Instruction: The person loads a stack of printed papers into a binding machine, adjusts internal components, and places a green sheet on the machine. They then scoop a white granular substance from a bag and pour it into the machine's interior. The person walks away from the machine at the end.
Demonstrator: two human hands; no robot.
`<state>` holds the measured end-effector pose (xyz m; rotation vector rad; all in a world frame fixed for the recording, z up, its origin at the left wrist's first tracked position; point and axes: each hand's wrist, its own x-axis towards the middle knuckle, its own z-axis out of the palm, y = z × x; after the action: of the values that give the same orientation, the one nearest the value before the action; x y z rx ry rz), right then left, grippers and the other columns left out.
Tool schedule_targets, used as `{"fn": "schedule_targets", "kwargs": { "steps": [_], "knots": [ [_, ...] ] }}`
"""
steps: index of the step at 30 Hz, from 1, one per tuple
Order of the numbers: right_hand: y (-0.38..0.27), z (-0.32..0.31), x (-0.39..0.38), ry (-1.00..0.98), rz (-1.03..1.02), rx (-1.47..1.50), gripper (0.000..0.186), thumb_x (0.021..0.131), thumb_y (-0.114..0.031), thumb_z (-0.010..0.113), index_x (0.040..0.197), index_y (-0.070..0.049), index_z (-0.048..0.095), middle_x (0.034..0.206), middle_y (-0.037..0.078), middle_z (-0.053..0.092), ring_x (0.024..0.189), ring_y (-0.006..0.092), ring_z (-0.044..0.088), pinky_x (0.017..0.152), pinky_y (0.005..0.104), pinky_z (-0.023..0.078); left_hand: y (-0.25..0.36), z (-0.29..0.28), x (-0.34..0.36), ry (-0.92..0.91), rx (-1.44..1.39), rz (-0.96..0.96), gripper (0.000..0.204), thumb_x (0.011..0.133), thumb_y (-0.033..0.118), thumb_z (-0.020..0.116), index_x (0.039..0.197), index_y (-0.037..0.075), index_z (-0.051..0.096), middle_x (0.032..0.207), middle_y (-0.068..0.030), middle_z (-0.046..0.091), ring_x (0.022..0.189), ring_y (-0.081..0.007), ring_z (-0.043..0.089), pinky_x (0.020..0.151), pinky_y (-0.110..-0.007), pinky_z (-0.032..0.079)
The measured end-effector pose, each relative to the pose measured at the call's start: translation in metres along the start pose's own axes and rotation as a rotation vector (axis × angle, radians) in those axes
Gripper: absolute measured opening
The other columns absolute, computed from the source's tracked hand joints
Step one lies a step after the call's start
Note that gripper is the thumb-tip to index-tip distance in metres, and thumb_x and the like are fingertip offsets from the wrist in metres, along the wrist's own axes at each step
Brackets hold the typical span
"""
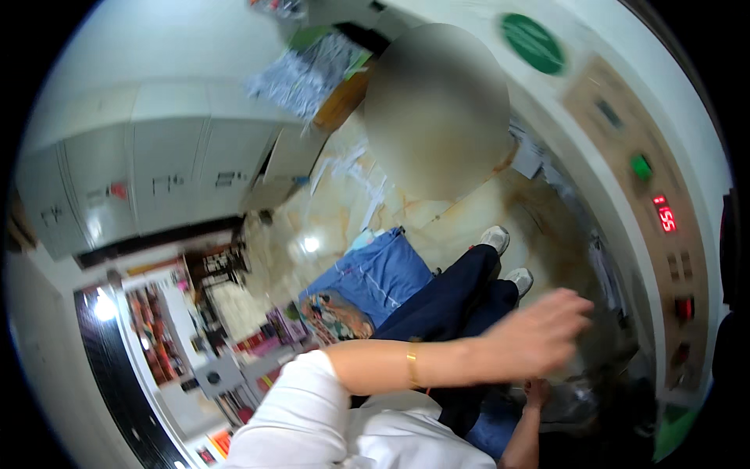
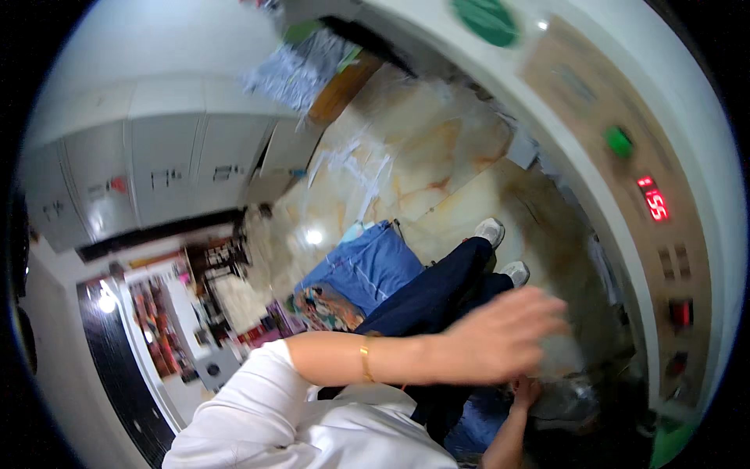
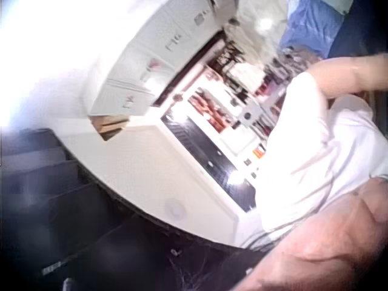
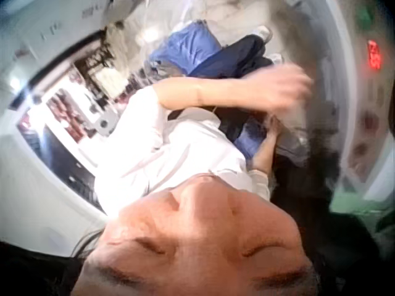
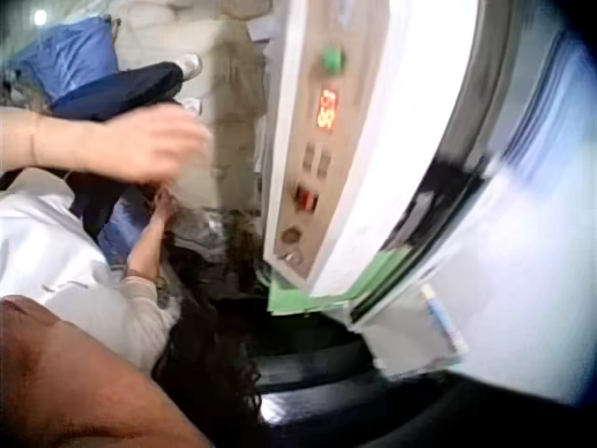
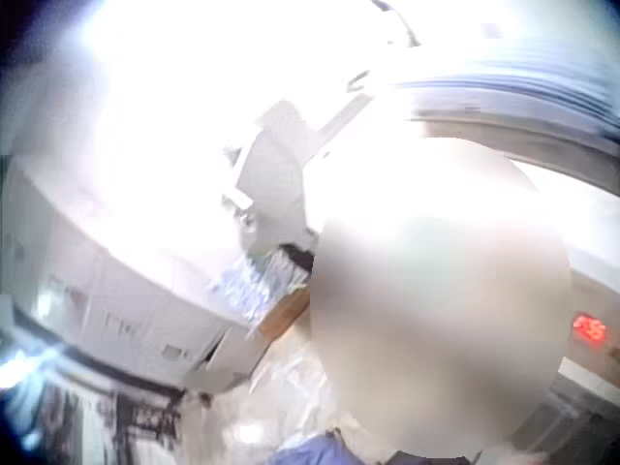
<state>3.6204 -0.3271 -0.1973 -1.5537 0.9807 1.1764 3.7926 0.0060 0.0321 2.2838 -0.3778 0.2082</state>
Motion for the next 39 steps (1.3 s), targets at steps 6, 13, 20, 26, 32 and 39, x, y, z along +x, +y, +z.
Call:
{"fn": "schedule_targets", "kwargs": {
  "steps": [6, 13, 20, 26, 32, 39],
  "knots": [
    [-0.083, 0.026, -0.013, 0.080, -0.098, -0.282, 0.024, 0.087, -0.010, 0.060, 0.068, -0.005, 0.046, 0.059, 0.006, 0.054, 0.044, 0.0137, 0.049, 0.044, 0.0287, 0.047, -0.081, -0.122, -0.229, -0.054, 0.399, -0.781, 0.020, 0.069, 0.024, 0.070, 0.064, 0.006, 0.062, 0.079, -0.0099, 0.061, 0.082, -0.0287, 0.058, 0.072, -0.043, 0.046],
    [-0.211, 0.133, -0.070, 0.016, -0.221, -0.584, 0.032, 0.085, -0.010, 0.062, 0.065, -0.011, 0.038, 0.055, 0.001, 0.043, 0.044, 0.0126, 0.044, 0.045, 0.0331, 0.049, 0.053, -0.096, -0.541, 0.282, 0.061, -1.948, 0.032, 0.089, 0.028, 0.047, 0.089, 0.001, 0.064, 0.094, -0.0217, 0.063, 0.089, -0.0400, 0.059, 0.077, -0.045, 0.046],
    [-0.317, 0.301, -0.124, -0.029, -0.409, -0.781, 0.028, 0.083, -0.008, 0.061, 0.066, -0.012, 0.040, 0.055, 0.002, 0.046, 0.044, 0.0124, 0.045, 0.046, 0.0322, 0.050, 0.131, 0.003, -0.543, 0.734, -0.527, -2.494, 0.034, 0.082, 0.031, 0.056, 0.086, -0.001, 0.067, 0.091, -0.0229, 0.066, 0.090, -0.0369, 0.063, 0.078, -0.043, 0.049],
    [-0.423, 0.470, -0.156, -0.168, -0.545, -1.208, 0.024, 0.082, -0.007, 0.063, 0.068, -0.007, 0.044, 0.057, 0.007, 0.052, 0.044, 0.0147, 0.050, 0.043, 0.0310, 0.050, 0.019, -0.041, -0.516, 1.405, -0.547, -2.295, 0.028, 0.082, 0.027, 0.060, 0.089, 0.000, 0.068, 0.087, -0.0205, 0.067, 0.085, -0.0340, 0.065, 0.075, -0.039, 0.050],
    [-0.517, 0.714, -0.178, -0.252, -0.941, -1.701, 0.027, 0.077, -0.005, 0.066, 0.061, -0.003, 0.044, 0.054, 0.011, 0.054, 0.046, 0.0177, 0.056, 0.041, 0.0329, 0.047, -0.060, -0.128, -0.477, 1.600, -0.427, -2.369, 0.031, 0.083, 0.028, 0.057, 0.088, -0.001, 0.067, 0.088, -0.0210, 0.067, 0.084, -0.0358, 0.065, 0.075, -0.041, 0.049],
    [-0.495, 1.097, -0.248, -0.787, -1.808, -2.155, 0.024, 0.071, -0.015, 0.065, 0.062, -0.001, 0.049, 0.059, 0.018, 0.053, 0.059, 0.0379, 0.055, 0.053, 0.0443, 0.042, -0.051, -0.138, -0.394, 1.777, -1.172, -2.545, 0.032, 0.080, 0.030, 0.053, 0.087, 0.003, 0.069, 0.089, -0.0211, 0.067, 0.086, -0.0385, 0.064, 0.076, -0.042, 0.050]
  ]
}}
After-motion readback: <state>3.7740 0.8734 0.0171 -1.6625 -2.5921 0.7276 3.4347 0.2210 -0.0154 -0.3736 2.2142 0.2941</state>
